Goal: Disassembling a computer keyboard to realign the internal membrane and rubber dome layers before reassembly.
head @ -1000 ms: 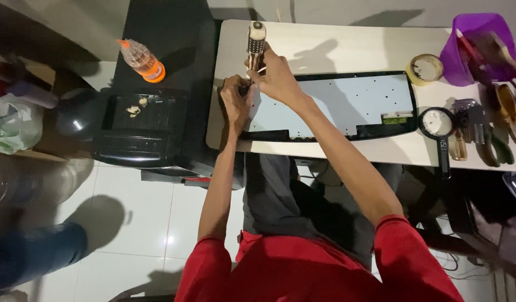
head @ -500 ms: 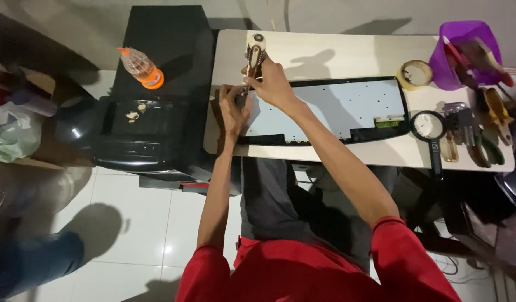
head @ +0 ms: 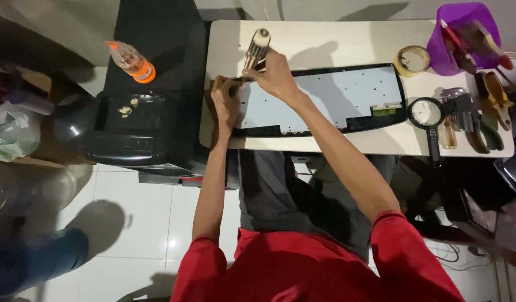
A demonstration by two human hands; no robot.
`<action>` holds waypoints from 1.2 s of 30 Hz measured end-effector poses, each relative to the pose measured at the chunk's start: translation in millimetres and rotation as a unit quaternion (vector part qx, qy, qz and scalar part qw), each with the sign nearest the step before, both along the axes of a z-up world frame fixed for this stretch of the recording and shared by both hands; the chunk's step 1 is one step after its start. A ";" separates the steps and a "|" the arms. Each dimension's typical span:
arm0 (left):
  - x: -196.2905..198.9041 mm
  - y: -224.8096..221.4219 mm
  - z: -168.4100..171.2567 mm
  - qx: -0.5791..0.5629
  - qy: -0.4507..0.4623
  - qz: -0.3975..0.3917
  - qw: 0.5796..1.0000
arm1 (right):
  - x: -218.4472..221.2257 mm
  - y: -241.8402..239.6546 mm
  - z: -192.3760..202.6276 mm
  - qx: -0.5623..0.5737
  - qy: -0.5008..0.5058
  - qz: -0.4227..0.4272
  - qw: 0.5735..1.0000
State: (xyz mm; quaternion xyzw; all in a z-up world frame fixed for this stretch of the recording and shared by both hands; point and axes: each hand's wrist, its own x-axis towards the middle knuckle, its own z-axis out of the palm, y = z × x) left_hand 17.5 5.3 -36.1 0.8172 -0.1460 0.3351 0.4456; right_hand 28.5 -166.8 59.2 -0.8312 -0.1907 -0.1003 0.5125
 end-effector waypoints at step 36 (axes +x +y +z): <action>-56.4 -437.5 13.3 0.272 0.044 -0.355 0.893 | -97.4 -175.5 -45.8 0.540 0.277 -0.055 0.793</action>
